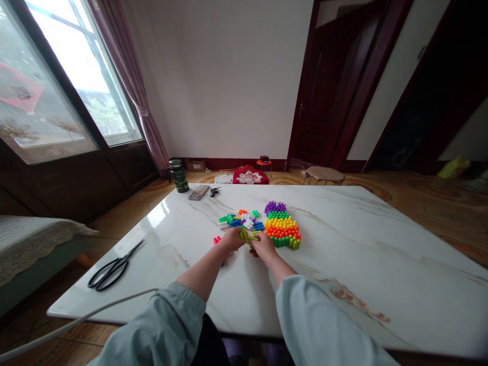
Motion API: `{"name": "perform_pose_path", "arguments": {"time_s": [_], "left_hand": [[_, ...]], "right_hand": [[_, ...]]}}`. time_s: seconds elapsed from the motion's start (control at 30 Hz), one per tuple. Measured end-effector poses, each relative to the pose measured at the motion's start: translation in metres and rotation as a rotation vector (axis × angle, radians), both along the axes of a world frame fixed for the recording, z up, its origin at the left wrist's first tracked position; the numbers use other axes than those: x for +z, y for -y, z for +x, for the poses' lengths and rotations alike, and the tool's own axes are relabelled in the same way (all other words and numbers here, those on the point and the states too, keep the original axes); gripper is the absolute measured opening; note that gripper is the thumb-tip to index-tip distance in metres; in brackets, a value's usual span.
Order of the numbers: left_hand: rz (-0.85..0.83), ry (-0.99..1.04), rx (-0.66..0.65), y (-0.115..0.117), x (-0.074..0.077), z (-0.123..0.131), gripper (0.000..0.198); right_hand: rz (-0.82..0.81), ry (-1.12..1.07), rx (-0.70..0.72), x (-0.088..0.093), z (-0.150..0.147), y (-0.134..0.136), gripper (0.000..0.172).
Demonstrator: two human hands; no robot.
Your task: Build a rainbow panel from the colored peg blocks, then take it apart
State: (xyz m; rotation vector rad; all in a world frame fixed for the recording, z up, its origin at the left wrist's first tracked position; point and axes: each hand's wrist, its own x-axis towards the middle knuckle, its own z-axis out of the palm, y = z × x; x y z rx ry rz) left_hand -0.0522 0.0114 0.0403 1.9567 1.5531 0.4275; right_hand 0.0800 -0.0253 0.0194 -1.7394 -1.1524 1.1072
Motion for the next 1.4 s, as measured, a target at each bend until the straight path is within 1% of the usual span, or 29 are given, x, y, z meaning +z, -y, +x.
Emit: {"name": "perform_pose_path", "arguments": {"time_s": [0.17, 0.27, 0.37, 0.47, 0.53, 0.67, 0.8, 0.87, 0.93, 1.0, 1.07, 1.13, 1.2, 1.27, 1.33, 1.4], "left_hand": [[0.003, -0.030, 0.018, 0.001, 0.001, 0.001, 0.035], [0.029, -0.063, 0.022, 0.000, 0.002, 0.001, 0.029], [0.084, -0.104, 0.046, -0.002, 0.002, -0.001, 0.019], [0.120, -0.133, 0.088, -0.005, 0.002, -0.003, 0.015], [0.132, -0.143, 0.117, -0.007, 0.002, -0.005, 0.017], [0.156, -0.147, 0.171, -0.008, 0.004, -0.008, 0.024], [0.153, -0.136, 0.185, -0.008, 0.006, -0.006, 0.022], [0.149, -0.126, 0.175, -0.008, 0.006, -0.003, 0.021], [0.145, -0.120, 0.161, -0.009, 0.006, 0.000, 0.020], [0.141, -0.119, 0.148, -0.011, 0.005, 0.001, 0.019], [0.138, -0.121, 0.140, -0.013, 0.004, 0.002, 0.018], [0.136, -0.121, 0.132, -0.015, 0.003, 0.002, 0.017], [0.132, -0.115, 0.123, -0.015, 0.003, 0.003, 0.016], [0.127, -0.109, 0.119, -0.015, 0.004, 0.004, 0.018], [0.121, -0.102, 0.116, -0.014, 0.005, 0.006, 0.021], [0.112, -0.095, 0.111, -0.013, 0.006, 0.007, 0.023]], "right_hand": [[-0.014, -0.035, -0.025, -0.001, -0.001, -0.002, 0.010], [0.001, -0.030, -0.031, -0.004, -0.003, -0.004, 0.009], [0.055, 0.007, -0.030, -0.009, -0.006, -0.006, 0.007], [0.139, 0.082, -0.035, -0.011, -0.010, -0.010, 0.012], [0.198, 0.131, -0.050, -0.010, -0.014, -0.013, 0.015], [0.302, 0.182, -0.079, -0.003, -0.021, -0.017, 0.014], [0.387, 0.200, -0.087, 0.008, -0.017, -0.017, 0.015], [0.428, 0.210, -0.085, 0.014, -0.006, -0.015, 0.017], [0.483, 0.225, -0.084, 0.021, 0.011, -0.011, 0.019], [0.527, 0.258, -0.099, 0.026, 0.036, -0.005, 0.019], [0.517, 0.322, -0.126, 0.029, 0.066, 0.004, 0.015], [0.457, 0.410, -0.118, 0.028, 0.100, 0.015, 0.013], [0.348, 0.510, -0.096, 0.023, 0.131, 0.026, 0.015], [0.245, 0.604, -0.078, 0.016, 0.156, 0.036, 0.014], [0.173, 0.683, -0.089, 0.010, 0.169, 0.043, 0.012], [0.133, 0.745, -0.088, 0.005, 0.172, 0.048, 0.012]]}}
